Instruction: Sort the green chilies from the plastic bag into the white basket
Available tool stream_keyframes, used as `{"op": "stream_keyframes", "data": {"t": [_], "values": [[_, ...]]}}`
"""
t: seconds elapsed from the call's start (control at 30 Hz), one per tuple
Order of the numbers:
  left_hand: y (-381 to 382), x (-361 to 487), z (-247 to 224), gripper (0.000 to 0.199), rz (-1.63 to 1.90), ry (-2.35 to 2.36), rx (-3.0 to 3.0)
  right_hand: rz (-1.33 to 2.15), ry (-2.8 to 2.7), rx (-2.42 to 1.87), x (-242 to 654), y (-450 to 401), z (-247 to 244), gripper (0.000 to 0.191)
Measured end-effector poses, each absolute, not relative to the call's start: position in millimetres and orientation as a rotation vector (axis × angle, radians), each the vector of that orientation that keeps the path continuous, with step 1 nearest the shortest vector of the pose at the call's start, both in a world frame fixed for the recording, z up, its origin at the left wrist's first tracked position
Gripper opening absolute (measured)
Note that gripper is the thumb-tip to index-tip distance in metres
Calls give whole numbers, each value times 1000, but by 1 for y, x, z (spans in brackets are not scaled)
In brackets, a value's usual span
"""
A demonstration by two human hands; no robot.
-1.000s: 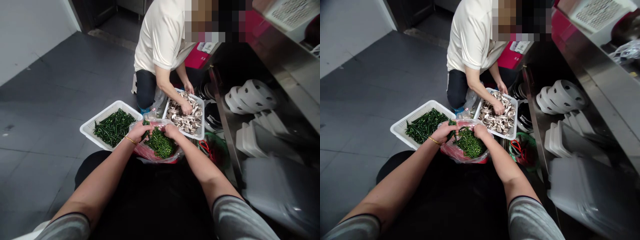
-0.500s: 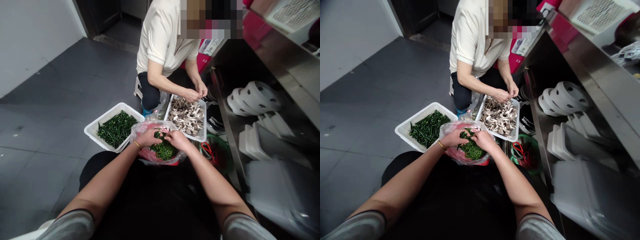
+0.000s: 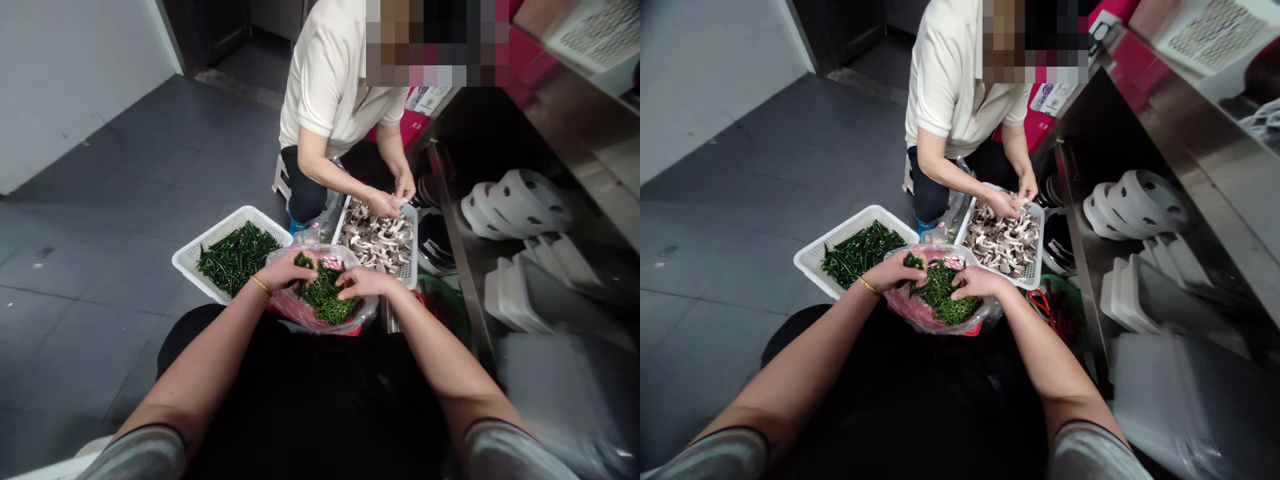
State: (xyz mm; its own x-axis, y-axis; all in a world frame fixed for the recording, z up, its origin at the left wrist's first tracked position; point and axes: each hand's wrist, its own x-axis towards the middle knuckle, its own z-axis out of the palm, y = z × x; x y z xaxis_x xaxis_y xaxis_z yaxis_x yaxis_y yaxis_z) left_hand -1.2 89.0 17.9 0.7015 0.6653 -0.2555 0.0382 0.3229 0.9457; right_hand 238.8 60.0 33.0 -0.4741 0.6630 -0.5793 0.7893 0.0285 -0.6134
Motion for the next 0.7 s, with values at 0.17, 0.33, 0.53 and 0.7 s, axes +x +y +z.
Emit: {"op": "stream_keyframes", "data": {"t": [0.17, 0.33, 0.53, 0.7], "values": [[95, 0, 8, 26, 701, 913, 1115, -601, 2190, 1890, 195, 101, -15, 24], [95, 5, 0, 23, 706, 959, 1206, -565, 2231, 1999, 193, 106, -27, 15], [89, 21, -2, 16, 717, 975, 1331, -1564, 2210, 2197, 221, 77, 1, 10], [78, 33, -5, 19, 605, 848, 1299, -1445, 2348, 2295, 202, 50, 15, 13]]}}
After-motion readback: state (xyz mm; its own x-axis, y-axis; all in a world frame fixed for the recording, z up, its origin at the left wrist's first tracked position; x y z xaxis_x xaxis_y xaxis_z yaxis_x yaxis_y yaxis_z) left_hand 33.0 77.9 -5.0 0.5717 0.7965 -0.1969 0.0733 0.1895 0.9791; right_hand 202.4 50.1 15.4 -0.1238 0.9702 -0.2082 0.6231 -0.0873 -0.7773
